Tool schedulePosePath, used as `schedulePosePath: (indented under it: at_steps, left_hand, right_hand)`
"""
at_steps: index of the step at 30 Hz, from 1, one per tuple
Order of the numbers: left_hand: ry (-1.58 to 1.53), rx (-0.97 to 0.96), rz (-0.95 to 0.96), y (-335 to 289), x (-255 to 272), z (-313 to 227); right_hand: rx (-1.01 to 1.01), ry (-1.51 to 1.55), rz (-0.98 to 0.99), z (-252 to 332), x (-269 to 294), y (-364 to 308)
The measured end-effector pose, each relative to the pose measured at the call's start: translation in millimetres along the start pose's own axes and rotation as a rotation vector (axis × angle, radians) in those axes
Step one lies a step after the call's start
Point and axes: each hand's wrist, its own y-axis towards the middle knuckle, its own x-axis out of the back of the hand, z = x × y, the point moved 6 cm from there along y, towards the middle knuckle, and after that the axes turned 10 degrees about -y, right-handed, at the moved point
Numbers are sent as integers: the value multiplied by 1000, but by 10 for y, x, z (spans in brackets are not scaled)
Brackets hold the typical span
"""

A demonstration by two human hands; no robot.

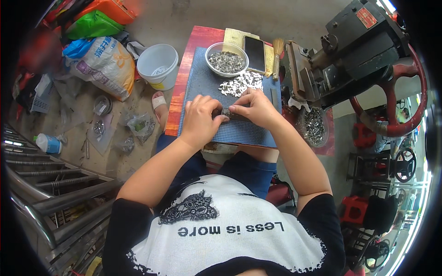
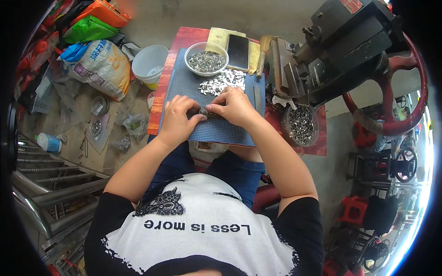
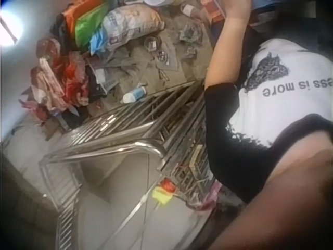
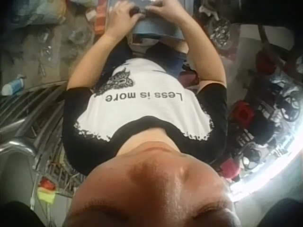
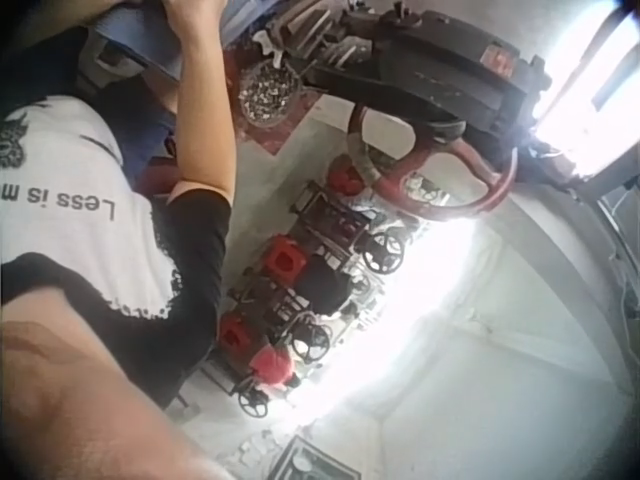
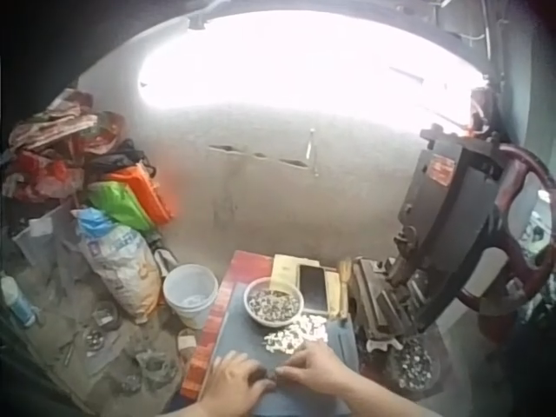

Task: Assembling small metal parts into a template and using a manual press for fabrication.

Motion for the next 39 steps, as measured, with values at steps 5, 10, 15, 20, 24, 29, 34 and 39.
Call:
schedulePosePath:
  at_steps: [5,10,15,20,24,29,34,39]
  left_hand:
    - [1,10,-3,2,2,2]
    - [-1,15,2,11,5,-9]
    - [30,-20,7,44,21,-21]
    - [8,-39,19,60,-2,16]
    - [5,-30,38,66,4,11]
    - [-15,-33,37,74,10,10]
    - [-11,-35,39,75,5,23]
    - [-20,-40,48,77,-1,28]
  right_hand:
    - [-5,-147,-64,109,-2,-25]
    - [25,-157,-43,-10,58,-66]
    - [10,-137,14,-86,137,-100]
    - [3,-79,49,-113,153,-138]
    - [-29,-104,2,-87,118,-169]
    - [-59,-118,12,-164,180,-244]
    - [-51,-133,-1,-270,246,-326]
    - [-101,-89,0,-328,250,-381]
